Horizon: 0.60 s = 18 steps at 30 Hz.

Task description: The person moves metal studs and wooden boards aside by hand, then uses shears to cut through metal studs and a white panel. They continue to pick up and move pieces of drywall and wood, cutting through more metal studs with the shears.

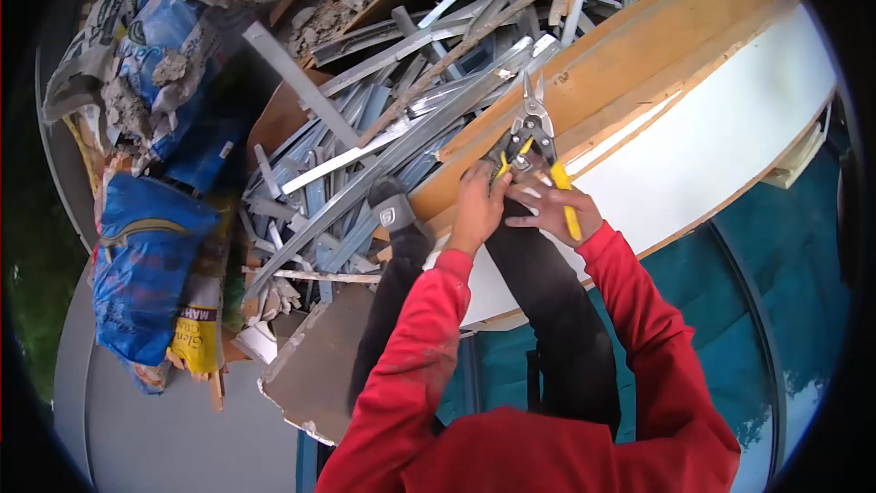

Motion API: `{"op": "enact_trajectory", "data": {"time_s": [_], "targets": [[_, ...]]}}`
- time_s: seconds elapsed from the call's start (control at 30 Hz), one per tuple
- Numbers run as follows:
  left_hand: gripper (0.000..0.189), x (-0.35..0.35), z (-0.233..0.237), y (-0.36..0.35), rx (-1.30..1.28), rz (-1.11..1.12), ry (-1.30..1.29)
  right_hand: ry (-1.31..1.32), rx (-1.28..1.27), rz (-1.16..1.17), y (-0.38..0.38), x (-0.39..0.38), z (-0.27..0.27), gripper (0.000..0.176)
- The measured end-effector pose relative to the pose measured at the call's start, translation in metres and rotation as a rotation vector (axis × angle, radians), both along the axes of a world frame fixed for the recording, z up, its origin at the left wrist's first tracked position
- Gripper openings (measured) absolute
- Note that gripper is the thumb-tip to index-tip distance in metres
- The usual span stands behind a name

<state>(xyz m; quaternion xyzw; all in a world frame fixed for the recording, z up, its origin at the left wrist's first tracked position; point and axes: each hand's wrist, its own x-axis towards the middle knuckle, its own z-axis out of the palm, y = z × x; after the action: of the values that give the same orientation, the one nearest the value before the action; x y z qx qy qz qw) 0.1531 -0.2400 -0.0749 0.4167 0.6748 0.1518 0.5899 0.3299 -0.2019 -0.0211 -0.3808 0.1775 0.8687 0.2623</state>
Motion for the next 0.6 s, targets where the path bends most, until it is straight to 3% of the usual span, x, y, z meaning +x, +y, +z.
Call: {"op": "enact_trajectory", "data": {"time_s": [0.03, 0.13, 0.23, 0.3, 0.37, 0.4, 0.47, 0.5, 0.57, 0.6], "targets": [[0.033, 0.002, 0.015, 0.033, -0.056, -0.012, -0.058, -0.02, -0.035, 0.107, -0.004, -0.001, -0.007, 0.065], [0.033, 0.016, -0.014, 0.029, 0.096, -0.009, -0.134, -0.121, 0.006, 0.07, -0.004, -0.01, -0.021, 0.061], [0.03, 0.03, -0.037, 0.017, 0.017, 0.138, -0.233, -0.13, 0.041, 0.01, -0.005, -0.008, -0.043, 0.057], [0.032, 0.03, -0.046, 0.01, 0.124, 0.093, -0.183, -0.235, 0.037, 0.055, -0.013, -0.009, -0.057, 0.055], [0.032, 0.024, -0.049, 0.008, 0.02, 0.15, -0.243, -0.39, 0.016, 0.025, -0.022, -0.015, -0.071, 0.047], [0.032, 0.012, -0.026, 0.025, -0.151, 0.234, -0.323, -0.404, -0.027, 0.019, -0.025, -0.016, -0.075, 0.043], [0.034, -0.014, -0.043, 0.013, -0.185, 0.363, -0.178, -0.429, -0.108, 0.009, -0.026, -0.017, -0.08, 0.036], [0.035, -0.029, -0.083, -0.019, -0.053, 0.405, 0.048, -0.412, -0.078, -0.047, -0.023, -0.023, -0.073, 0.029], [0.035, -0.072, -0.127, -0.063, -0.379, 1.177, -0.043, -0.438, -0.096, -0.002, -0.017, -0.027, -0.061, 0.028], [0.039, -0.1, -0.148, -0.086, -0.475, 1.425, -0.063, -0.454, -0.106, 0.02, -0.015, -0.026, -0.059, 0.027]]}}
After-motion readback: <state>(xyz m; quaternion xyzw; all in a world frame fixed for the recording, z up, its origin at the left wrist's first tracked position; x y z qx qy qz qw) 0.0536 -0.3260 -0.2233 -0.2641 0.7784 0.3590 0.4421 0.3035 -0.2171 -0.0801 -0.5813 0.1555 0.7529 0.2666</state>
